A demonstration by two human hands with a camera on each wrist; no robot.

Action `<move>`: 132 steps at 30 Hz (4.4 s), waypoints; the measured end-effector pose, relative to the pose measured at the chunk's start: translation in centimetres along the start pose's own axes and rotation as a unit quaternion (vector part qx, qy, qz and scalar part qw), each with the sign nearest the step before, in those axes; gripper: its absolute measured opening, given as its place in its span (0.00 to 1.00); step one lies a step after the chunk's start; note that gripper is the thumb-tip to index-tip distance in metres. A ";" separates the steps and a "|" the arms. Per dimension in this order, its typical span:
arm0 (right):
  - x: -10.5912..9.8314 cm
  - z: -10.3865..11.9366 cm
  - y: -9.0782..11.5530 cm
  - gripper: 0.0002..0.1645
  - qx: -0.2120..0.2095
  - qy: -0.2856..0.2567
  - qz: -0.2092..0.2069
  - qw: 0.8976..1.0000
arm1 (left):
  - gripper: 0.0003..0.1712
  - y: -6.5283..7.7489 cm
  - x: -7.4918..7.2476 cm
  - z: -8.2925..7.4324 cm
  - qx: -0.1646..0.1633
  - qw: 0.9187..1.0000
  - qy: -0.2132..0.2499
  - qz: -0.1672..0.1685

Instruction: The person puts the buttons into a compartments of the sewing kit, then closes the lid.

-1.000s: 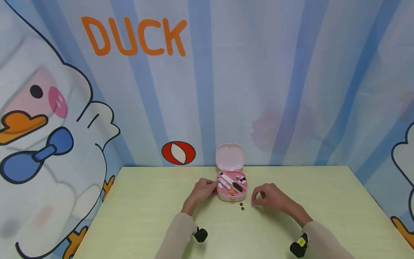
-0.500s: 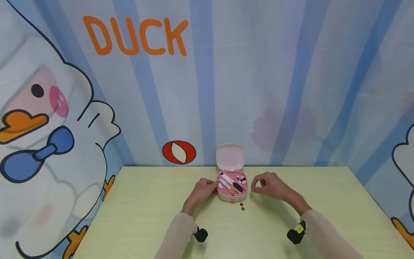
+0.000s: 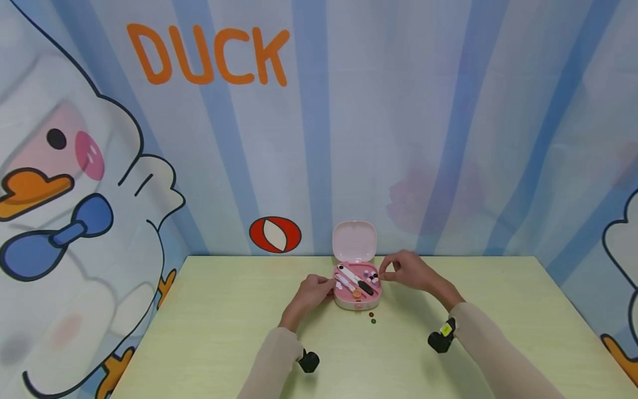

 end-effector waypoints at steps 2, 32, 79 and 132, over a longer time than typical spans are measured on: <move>0.1 -0.1 -0.3 0.03 0.002 -0.004 -0.002 1.000 | 0.24 0.0 0.0 0.0 0.001 1.000 -0.001 -0.001; 2.2 -0.4 -3.0 0.05 0.074 -0.025 -0.008 0.997 | 0.24 0.2 -0.2 -0.1 0.000 1.000 -0.003 -0.006; 5.2 2.6 6.0 0.09 -0.031 -0.021 0.035 0.999 | 0.23 -0.2 -0.2 0.1 0.017 1.000 0.001 0.001; 6.5 2.7 5.4 0.03 -0.029 -0.041 0.044 0.998 | 0.23 0.2 -0.1 -0.1 0.015 1.000 0.006 0.007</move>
Point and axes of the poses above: each hand's wrist, its own y-axis away from the middle knuckle, its own x-axis out of the palm, z = x × y, the point moved 2 cm from there along -y, towards the middle knuckle, and after that the axes turned 13 degrees about -x, right-handed, at the moved point
